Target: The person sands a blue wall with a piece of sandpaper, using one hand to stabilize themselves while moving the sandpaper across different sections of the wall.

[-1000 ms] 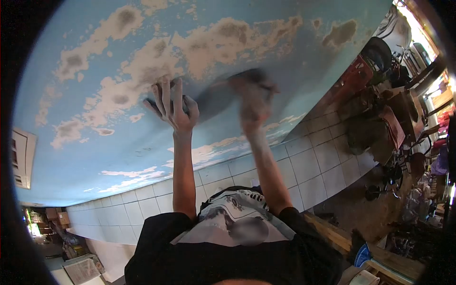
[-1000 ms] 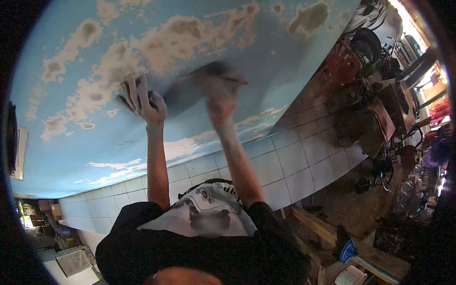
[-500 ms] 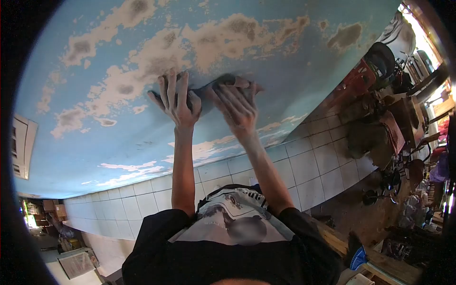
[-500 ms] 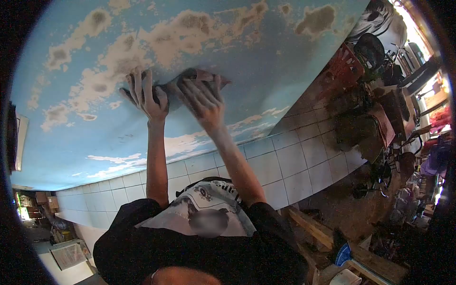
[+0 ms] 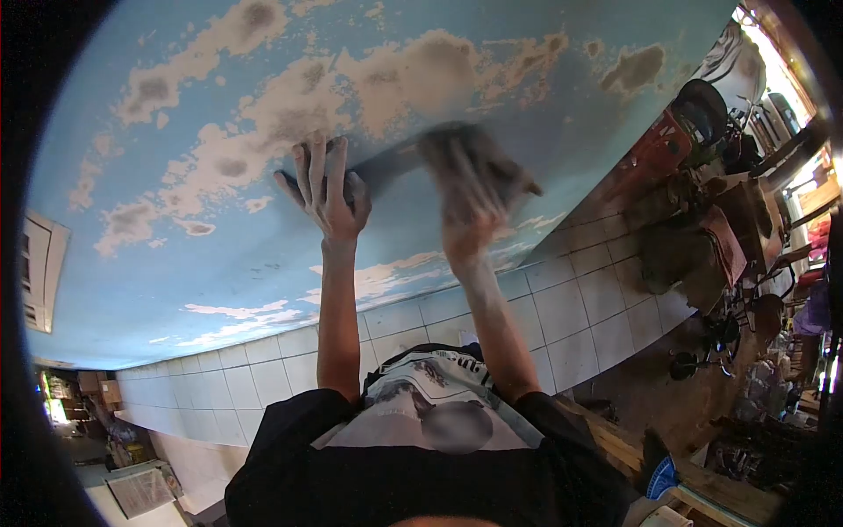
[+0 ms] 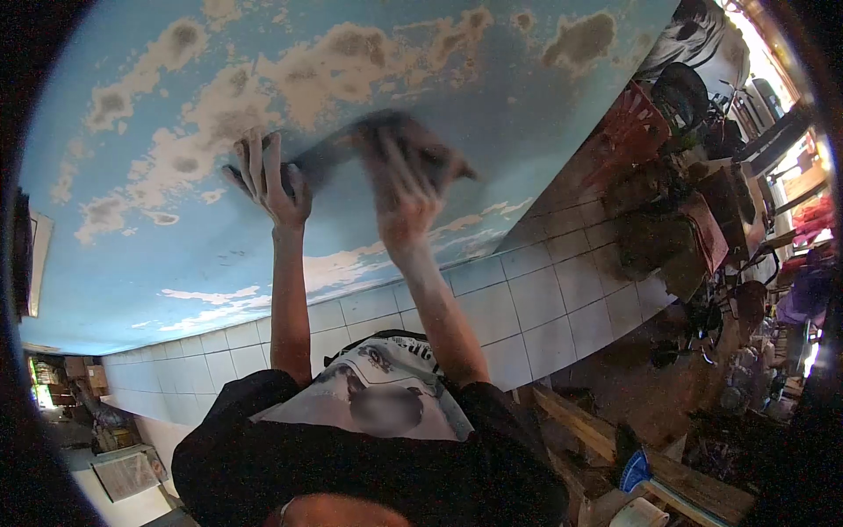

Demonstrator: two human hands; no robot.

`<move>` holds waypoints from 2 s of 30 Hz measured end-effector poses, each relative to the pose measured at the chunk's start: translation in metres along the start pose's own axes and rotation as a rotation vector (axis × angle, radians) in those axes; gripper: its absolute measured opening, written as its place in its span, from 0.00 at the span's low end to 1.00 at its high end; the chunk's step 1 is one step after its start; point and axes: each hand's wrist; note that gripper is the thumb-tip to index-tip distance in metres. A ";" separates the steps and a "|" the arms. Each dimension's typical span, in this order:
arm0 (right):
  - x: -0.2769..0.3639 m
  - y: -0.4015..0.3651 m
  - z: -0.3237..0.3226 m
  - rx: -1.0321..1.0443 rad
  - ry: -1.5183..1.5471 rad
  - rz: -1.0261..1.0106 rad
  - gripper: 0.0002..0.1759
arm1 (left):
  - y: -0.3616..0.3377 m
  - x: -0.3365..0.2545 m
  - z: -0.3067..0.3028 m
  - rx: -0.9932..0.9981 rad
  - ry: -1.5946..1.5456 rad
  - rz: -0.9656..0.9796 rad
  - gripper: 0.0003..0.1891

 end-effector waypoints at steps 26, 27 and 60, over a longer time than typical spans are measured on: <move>-0.003 0.000 0.017 -0.005 0.160 -0.115 0.28 | -0.003 0.000 -0.006 0.042 0.028 0.022 0.22; 0.003 -0.003 0.017 -0.016 0.187 -0.161 0.28 | -0.003 -0.001 -0.006 0.037 0.024 0.030 0.22; 0.001 -0.017 0.082 -0.295 0.318 0.040 0.22 | 0.013 0.020 -0.013 -0.105 0.064 0.157 0.18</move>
Point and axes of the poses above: each hand's wrist, its own y-axis towards the middle knuckle, its own z-axis out of the palm, x = y × z, and after that the axes turned 15 degrees about x, right-handed
